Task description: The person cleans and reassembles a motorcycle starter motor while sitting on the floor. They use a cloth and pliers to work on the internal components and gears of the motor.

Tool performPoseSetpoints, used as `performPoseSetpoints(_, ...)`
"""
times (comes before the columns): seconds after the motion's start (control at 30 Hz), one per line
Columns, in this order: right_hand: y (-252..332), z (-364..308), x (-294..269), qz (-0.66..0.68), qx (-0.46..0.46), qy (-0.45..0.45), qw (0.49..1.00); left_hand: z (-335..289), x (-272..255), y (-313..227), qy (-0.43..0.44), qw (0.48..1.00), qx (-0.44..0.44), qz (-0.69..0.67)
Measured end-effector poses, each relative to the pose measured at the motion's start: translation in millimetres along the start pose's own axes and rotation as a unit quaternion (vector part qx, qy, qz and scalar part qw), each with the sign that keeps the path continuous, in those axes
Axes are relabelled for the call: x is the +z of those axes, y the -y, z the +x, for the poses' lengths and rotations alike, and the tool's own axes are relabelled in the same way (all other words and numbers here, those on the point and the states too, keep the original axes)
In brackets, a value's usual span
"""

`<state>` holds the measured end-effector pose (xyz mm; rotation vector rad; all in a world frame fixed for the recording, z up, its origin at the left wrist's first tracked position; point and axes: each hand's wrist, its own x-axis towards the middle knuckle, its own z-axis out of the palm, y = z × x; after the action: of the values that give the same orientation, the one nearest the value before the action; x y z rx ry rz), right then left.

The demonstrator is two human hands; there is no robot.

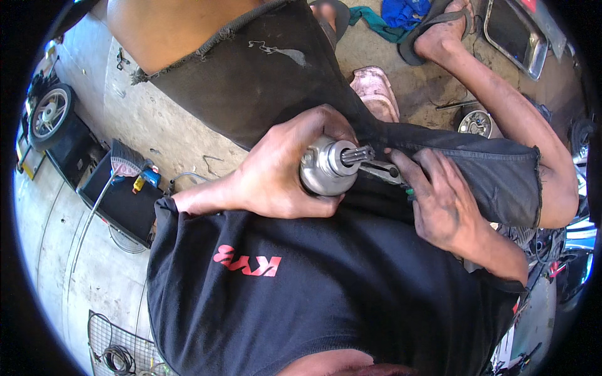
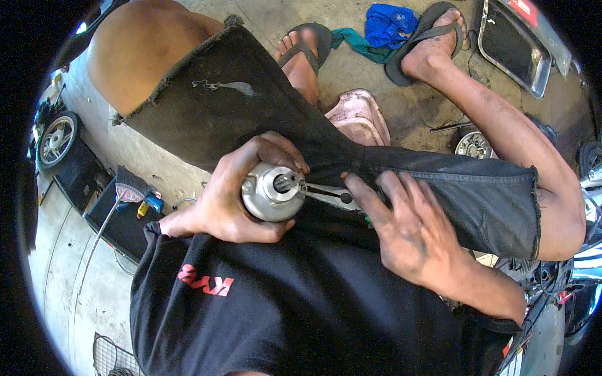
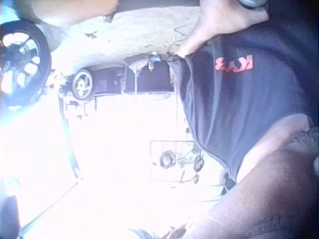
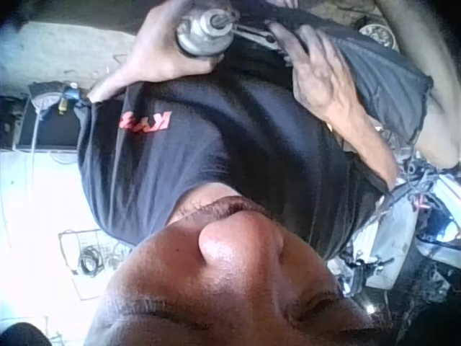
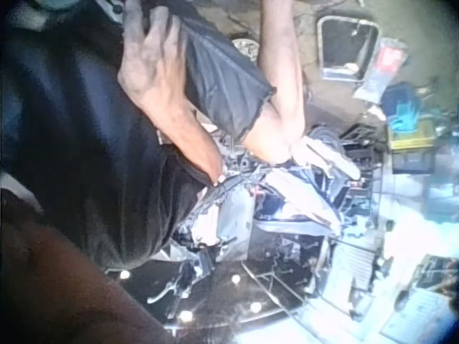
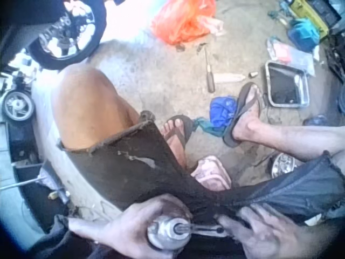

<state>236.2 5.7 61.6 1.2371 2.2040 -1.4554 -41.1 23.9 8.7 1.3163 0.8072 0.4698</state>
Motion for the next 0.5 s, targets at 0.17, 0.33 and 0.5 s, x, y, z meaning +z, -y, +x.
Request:
performPoseSetpoints(0.17, -27.3, 15.8, -0.5, -0.066, -0.180, -0.070, 0.979, 10.0, -5.8, 7.0, 0.144, 0.955, -0.022, -0.260)
performPoseSetpoints(0.33, -35.4, 13.5, -0.1, -0.054, -0.181, -0.047, 0.981, 9.5, 5.0, 18.2, 0.169, 0.936, 0.000, -0.308)
performPoseSetpoints(0.5, -0.7, -1.7, 5.8, 0.011, 0.039, -0.061, 0.997, 11.7, 7.8, -1.2, -0.058, 0.996, 0.020, 0.060)
